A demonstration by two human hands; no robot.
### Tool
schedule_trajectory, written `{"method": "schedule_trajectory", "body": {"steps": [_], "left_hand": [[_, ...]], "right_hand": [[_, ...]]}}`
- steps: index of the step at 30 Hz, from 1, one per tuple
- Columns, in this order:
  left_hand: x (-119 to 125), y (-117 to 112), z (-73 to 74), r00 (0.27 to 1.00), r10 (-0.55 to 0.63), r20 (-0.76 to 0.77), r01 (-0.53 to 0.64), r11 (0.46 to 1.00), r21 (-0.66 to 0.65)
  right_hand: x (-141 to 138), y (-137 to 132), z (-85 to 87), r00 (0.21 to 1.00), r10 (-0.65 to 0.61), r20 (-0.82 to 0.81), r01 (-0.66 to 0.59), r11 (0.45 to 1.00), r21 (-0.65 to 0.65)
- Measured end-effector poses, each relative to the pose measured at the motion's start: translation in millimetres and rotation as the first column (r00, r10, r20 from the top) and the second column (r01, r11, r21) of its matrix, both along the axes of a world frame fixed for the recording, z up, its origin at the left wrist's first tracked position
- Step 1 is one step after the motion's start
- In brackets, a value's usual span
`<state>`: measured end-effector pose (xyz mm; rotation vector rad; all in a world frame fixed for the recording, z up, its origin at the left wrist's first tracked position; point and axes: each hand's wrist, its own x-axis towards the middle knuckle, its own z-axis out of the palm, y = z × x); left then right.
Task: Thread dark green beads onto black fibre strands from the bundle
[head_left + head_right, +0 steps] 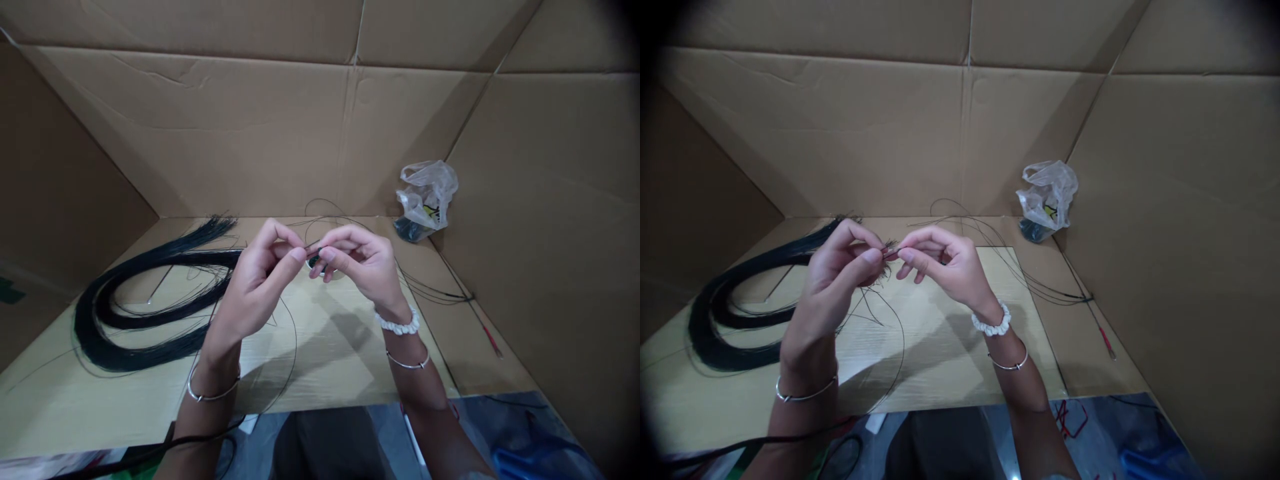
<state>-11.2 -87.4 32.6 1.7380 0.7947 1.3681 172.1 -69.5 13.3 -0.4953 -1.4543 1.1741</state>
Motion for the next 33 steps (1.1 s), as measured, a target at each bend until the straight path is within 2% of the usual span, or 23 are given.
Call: {"method": "schedule_trajectory", "body": {"steps": [4, 13, 22, 26, 33], "left_hand": [[2, -1, 1.4, 1.0, 0.01, -0.025, -0.009, 1.0, 0.017], [5, -2, 4.5, 0.999, -0.033, -0.017, 0.034, 0.999, 0.016], [7, 1, 2.0, 0.994, -0.078, 0.079, 0.084, 0.994, -0.066], [6, 4, 0.1, 0.986, -0.118, 0.12, 0.133, 0.984, -0.121], [7, 7, -0.2, 0.981, -0.131, 0.143, 0.155, 0.974, -0.168]], "right_hand": [[0, 3, -0.2, 1.0, 0.007, 0.003, -0.007, 0.999, -0.035], [-3, 17, -9.8, 0.987, 0.125, -0.101, -0.13, 0.99, -0.046], [-7, 17, -10.0, 0.995, 0.048, -0.083, -0.052, 0.998, -0.044], [-8, 18, -11.3, 0.994, 0.042, -0.096, -0.043, 0.999, -0.005], [-12, 19, -12.5, 0.994, 0.041, -0.103, -0.043, 0.999, -0.018]]}}
